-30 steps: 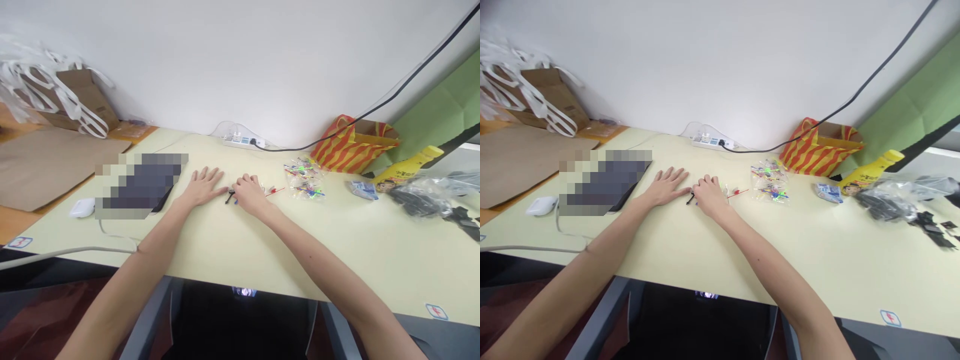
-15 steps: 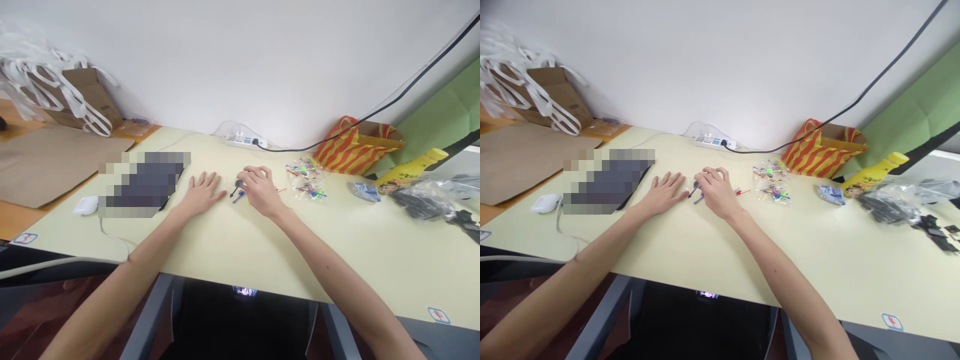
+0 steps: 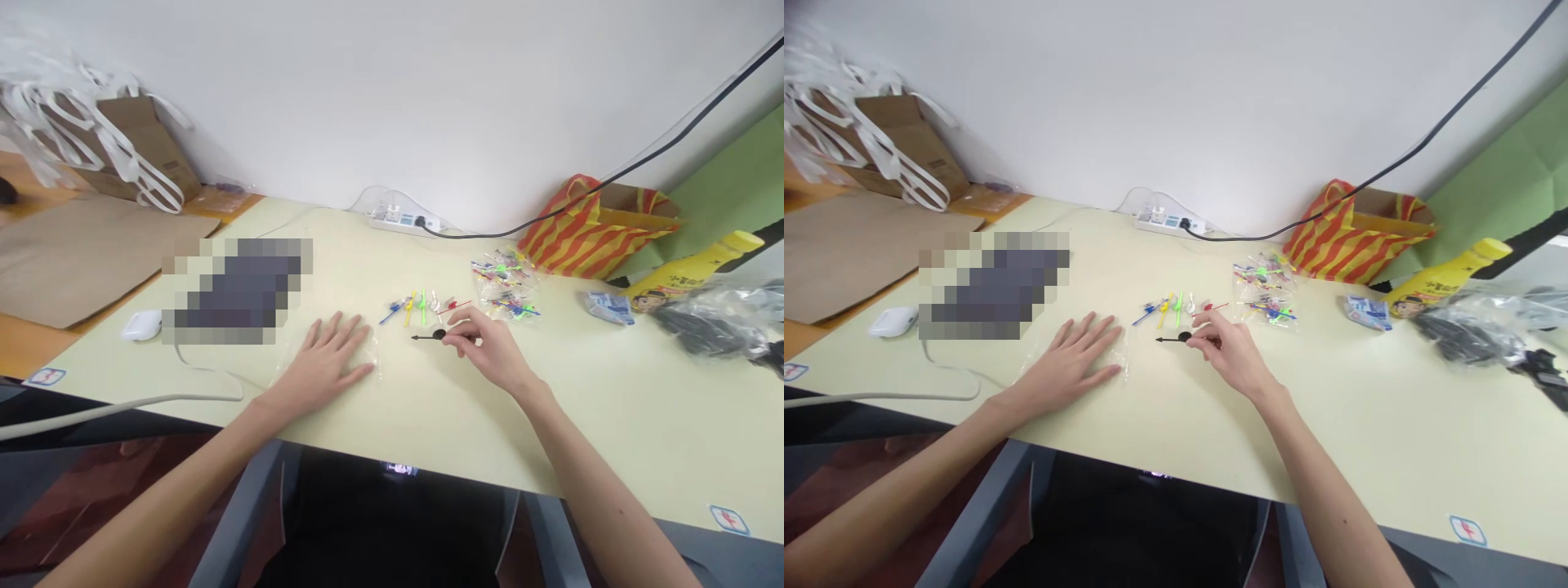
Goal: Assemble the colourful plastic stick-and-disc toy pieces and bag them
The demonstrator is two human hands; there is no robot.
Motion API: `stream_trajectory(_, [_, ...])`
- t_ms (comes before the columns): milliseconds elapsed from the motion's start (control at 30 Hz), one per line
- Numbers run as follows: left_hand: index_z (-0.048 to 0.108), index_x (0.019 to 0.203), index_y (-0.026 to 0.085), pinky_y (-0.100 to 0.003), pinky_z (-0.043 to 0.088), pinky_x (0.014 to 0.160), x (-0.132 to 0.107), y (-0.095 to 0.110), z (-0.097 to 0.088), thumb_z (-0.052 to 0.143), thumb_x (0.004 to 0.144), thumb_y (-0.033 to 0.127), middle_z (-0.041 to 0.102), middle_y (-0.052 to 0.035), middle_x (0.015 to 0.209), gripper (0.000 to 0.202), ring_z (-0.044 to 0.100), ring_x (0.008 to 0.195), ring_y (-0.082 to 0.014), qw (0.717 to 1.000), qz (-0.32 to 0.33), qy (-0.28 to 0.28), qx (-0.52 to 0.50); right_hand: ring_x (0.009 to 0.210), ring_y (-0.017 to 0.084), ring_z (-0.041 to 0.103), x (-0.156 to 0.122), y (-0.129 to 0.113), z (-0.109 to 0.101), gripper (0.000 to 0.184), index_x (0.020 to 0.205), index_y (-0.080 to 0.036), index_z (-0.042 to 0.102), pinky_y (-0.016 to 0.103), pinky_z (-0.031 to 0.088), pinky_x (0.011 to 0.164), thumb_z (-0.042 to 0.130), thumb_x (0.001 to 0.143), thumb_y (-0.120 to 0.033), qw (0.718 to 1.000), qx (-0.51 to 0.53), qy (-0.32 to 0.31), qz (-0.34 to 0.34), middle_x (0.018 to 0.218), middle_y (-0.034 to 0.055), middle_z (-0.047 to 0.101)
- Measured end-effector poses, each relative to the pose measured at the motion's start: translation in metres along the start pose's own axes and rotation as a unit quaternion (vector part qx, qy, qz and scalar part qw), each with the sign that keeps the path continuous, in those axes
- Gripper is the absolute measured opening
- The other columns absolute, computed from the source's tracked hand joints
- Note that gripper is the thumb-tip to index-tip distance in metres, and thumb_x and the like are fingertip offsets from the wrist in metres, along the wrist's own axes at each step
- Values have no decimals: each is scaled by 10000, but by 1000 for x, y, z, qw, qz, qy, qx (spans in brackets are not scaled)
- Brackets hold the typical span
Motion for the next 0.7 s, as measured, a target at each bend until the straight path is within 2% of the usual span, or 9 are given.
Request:
stream_trajectory(67, [325, 1618, 274, -624, 183, 1276, 4, 18, 1, 344, 1035, 649, 262, -49, 1710, 694, 177, 1593, -369, 999, 31, 8, 2, 574, 137, 623, -6, -7, -1, 71, 951, -221, 668, 271, 506, 588, 648, 969, -287, 999, 30, 16, 3, 777, 7, 727])
stream_trajectory(100, [335, 1613, 261, -627, 183, 1277, 7, 27, 1, 354, 1036, 642, 269, -61, 1707, 692, 178, 1593, -369, 999, 44, 13, 3, 595, 139, 642, -8, -11, 0, 84, 944, -216, 686, 267, 512, 590, 633, 977, -273, 999, 36, 22, -1, 779, 13, 727])
stream_trajectory(200, [375, 1589, 219, -627, 184, 1279, 15, 50, 1, 384, 1041, 605, 315, -100, 1686, 671, 203, 1585, -371, 997, 65, 27, -3, 688, 142, 694, -15, -24, 6, 220, 1080, -222, 721, 271, 562, 639, 510, 1023, -201, 998, 33, 23, -43, 915, 48, 754])
stream_trajectory(300, [433, 1547, 207, -620, 177, 1284, 21, 64, 0, 409, 1037, 590, 385, -128, 1641, 638, 273, 1558, -369, 997, 66, 41, -18, 902, 164, 739, -26, -34, 21, 340, 1126, -240, 727, 302, 619, 780, 424, 1021, -125, 992, -16, 20, -121, 1145, 87, 738])
stream_trajectory(367, [464, 1520, 204, -623, 177, 1282, 22, 69, 1, 420, 1029, 599, 400, -139, 1626, 632, 305, 1540, -372, 996, 67, 41, -30, 1066, 189, 730, -33, -37, 36, 374, 1181, -245, 710, 330, 623, 897, 423, 1003, -85, 985, -73, 11, -156, 1221, 98, 724])
stream_trajectory(500, [469, 1516, 183, -630, 186, 1274, 21, 71, 5, 464, 1016, 579, 392, -150, 1630, 638, 313, 1526, -385, 995, 85, 31, -46, 1160, 223, 711, -44, -39, 61, 405, 1250, -226, 675, 385, 624, 966, 424, 991, -41, 959, -181, -38, -214, 1258, 117, 728])
stream_trajectory(600, [448, 1537, 187, -623, 196, 1269, 19, 70, 6, 455, 1012, 605, 389, -150, 1634, 671, 322, 1519, -385, 994, 91, 29, -54, 1166, 255, 708, -48, -36, 66, 338, 1226, -205, 678, 455, 605, 1016, 470, 1002, -60, 939, -234, -70, -243, 1224, 129, 742])
stream_trajectory(700, [421, 1558, 185, -606, 196, 1272, 19, 68, 4, 414, 1000, 679, 380, -151, 1642, 745, 308, 1532, -383, 993, 89, 21, -68, 1150, 260, 712, -53, -29, 61, 290, 1209, -189, 674, 465, 590, 1044, 486, 1016, -82, 932, -255, -78, -244, 1221, 134, 742])
Point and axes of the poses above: each hand's wrist, its own x-axis towards the middle knuckle, its own z-axis out of the palm, y = z × x, the point moved 5 cm from there along x, towards the middle knuckle
